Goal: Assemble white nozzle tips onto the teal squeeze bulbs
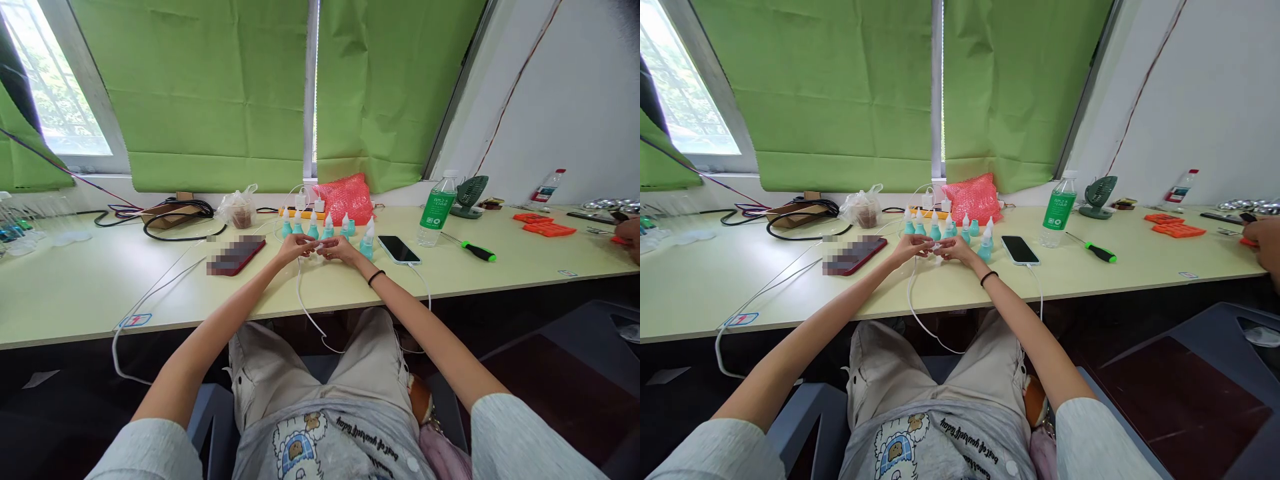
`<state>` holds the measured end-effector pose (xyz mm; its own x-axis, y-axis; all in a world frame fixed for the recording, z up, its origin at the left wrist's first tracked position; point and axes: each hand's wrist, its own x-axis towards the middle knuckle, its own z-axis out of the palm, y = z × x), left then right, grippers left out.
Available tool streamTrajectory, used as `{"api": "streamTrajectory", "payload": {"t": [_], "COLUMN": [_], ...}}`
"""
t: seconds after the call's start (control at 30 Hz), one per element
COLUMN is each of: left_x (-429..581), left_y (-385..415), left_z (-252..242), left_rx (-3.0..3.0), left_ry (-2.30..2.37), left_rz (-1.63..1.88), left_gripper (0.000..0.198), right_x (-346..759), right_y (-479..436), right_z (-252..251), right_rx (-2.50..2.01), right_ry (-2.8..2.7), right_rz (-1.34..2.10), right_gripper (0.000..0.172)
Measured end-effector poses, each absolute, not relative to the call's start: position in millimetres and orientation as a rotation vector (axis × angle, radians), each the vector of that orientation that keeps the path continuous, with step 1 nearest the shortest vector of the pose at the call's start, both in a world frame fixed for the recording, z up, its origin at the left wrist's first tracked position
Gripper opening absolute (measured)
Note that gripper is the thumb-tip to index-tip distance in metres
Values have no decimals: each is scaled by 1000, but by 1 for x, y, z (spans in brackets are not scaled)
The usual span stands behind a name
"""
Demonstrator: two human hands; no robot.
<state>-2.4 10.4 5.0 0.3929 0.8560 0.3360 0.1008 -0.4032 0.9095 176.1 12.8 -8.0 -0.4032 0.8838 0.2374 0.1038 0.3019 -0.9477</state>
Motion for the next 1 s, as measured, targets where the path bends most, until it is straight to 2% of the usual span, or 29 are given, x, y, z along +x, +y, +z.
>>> {"api": "streamTrajectory", "payload": {"t": [0.23,0.47,0.67,1.0], "left_x": [-5,-9,-9,-10], "left_y": [10,18,22,24], "left_z": [7,9,8,8], "left_rx": [1630,1380,1307,1243], "left_ry": [838,903,854,760], "left_rz": [1117,1265,1223,1215], "left_gripper": [38,25,21,16], "right_x": [174,164,157,160], "right_y": [15,10,3,8], "right_z": [-10,-12,-16,-18], "right_rx": [-967,-1106,-1257,-1354], "right_ry": [-1881,-2007,-2075,-2120], "right_rz": [908,375,34,-192], "right_gripper": [48,55,41,29]}}
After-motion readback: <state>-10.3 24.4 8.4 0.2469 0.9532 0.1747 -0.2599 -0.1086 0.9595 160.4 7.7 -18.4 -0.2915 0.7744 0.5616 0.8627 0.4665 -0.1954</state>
